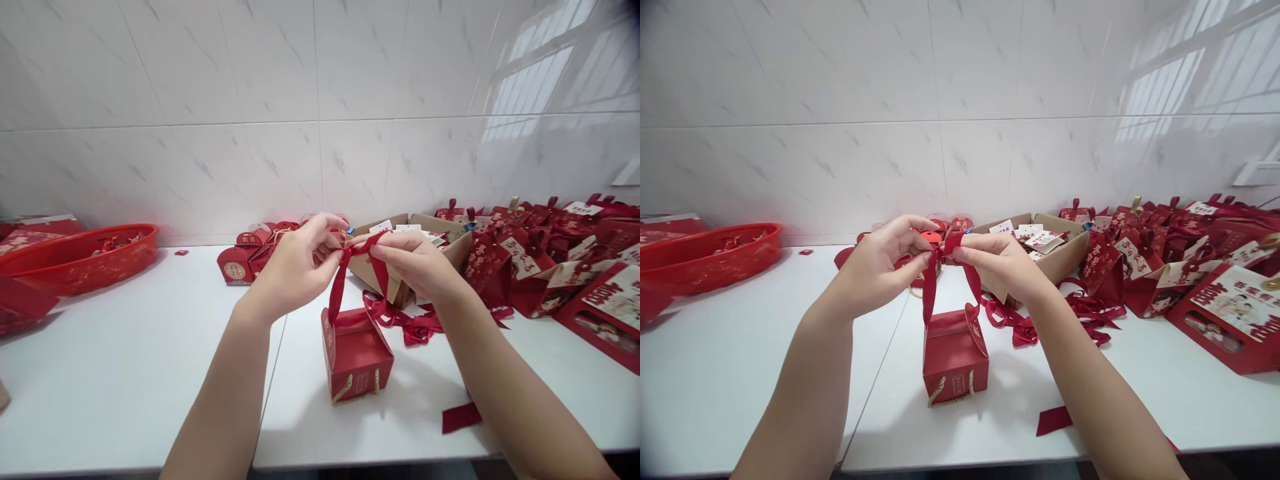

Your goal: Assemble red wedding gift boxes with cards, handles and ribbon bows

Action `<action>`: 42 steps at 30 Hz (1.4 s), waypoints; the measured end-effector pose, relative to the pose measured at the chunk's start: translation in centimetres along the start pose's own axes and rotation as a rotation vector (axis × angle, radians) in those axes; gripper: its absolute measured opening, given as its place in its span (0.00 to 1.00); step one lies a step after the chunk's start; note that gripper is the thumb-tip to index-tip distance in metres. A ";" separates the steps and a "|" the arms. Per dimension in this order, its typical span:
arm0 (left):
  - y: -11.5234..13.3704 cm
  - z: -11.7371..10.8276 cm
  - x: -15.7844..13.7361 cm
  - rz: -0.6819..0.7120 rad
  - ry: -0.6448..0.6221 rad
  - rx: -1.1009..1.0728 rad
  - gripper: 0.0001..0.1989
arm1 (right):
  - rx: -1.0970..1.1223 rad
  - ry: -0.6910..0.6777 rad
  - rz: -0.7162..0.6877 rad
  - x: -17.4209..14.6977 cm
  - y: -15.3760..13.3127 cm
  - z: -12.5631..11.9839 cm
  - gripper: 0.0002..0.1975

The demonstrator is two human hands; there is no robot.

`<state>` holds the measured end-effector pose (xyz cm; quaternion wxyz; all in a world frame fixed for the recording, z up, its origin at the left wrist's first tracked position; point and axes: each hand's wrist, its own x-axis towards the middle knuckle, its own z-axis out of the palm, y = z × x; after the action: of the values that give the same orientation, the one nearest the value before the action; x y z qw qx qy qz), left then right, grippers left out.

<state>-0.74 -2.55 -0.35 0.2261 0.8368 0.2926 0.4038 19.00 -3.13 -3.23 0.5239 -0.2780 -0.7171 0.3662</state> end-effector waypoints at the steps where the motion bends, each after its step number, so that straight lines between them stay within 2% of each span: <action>1: 0.0 0.1 -0.2 0.026 0.019 0.030 0.10 | 0.078 0.030 0.047 -0.2 0.2 0.1 0.07; 6: -0.2 -0.4 -1.8 0.035 0.102 0.188 0.05 | 0.394 0.303 0.239 -2.0 0.6 0.4 0.05; 10: -0.7 -1.4 -3.8 -0.029 0.198 0.264 0.04 | 0.388 0.486 0.336 -3.8 0.7 0.0 0.09; 13: -1.4 -1.9 -5.4 -0.063 0.217 0.328 0.05 | 0.204 0.528 0.362 -5.3 1.3 -0.3 0.11; 16: -2.6 -2.5 -7.5 -0.126 0.225 0.384 0.07 | -0.131 0.551 0.345 -7.4 2.6 -0.5 0.12; 18: -3.9 -3.0 -9.3 -0.213 0.216 0.432 0.09 | -0.437 0.579 0.356 -9.3 3.9 -1.0 0.12; 21: -6.5 -3.5 -12.3 -0.407 0.129 0.490 0.09 | -0.846 0.636 0.452 -12.4 6.0 -2.0 0.11; 23: -8.0 -3.5 -13.9 -0.524 0.063 0.459 0.10 | -0.948 0.615 0.528 -14.2 7.1 -2.5 0.11; 25: -9.1 -3.1 -14.8 -0.559 0.019 0.436 0.11 | -0.967 0.589 0.553 -15.3 7.7 -2.8 0.10; 31: -9.7 -2.2 -15.0 -0.574 0.029 0.464 0.11 | -0.995 0.579 0.566 -15.3 7.3 -2.7 0.10; 37: -9.8 -2.1 -15.4 -0.576 -0.030 0.498 0.11 | -0.992 0.449 0.572 -15.5 7.1 -3.4 0.10; 39: -9.3 -1.7 -15.0 -0.512 0.060 0.567 0.12 | -1.007 0.487 0.502 -15.4 6.6 -3.6 0.12; 42: -7.6 -0.4 -13.4 -0.407 0.194 0.469 0.14 | -0.978 0.545 0.239 -14.1 5.0 -3.0 0.19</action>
<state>-10.13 -5.94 -12.08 0.0742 0.7479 0.5592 0.3499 26.11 -10.59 -14.55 0.4550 -0.6517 -0.6057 -0.0364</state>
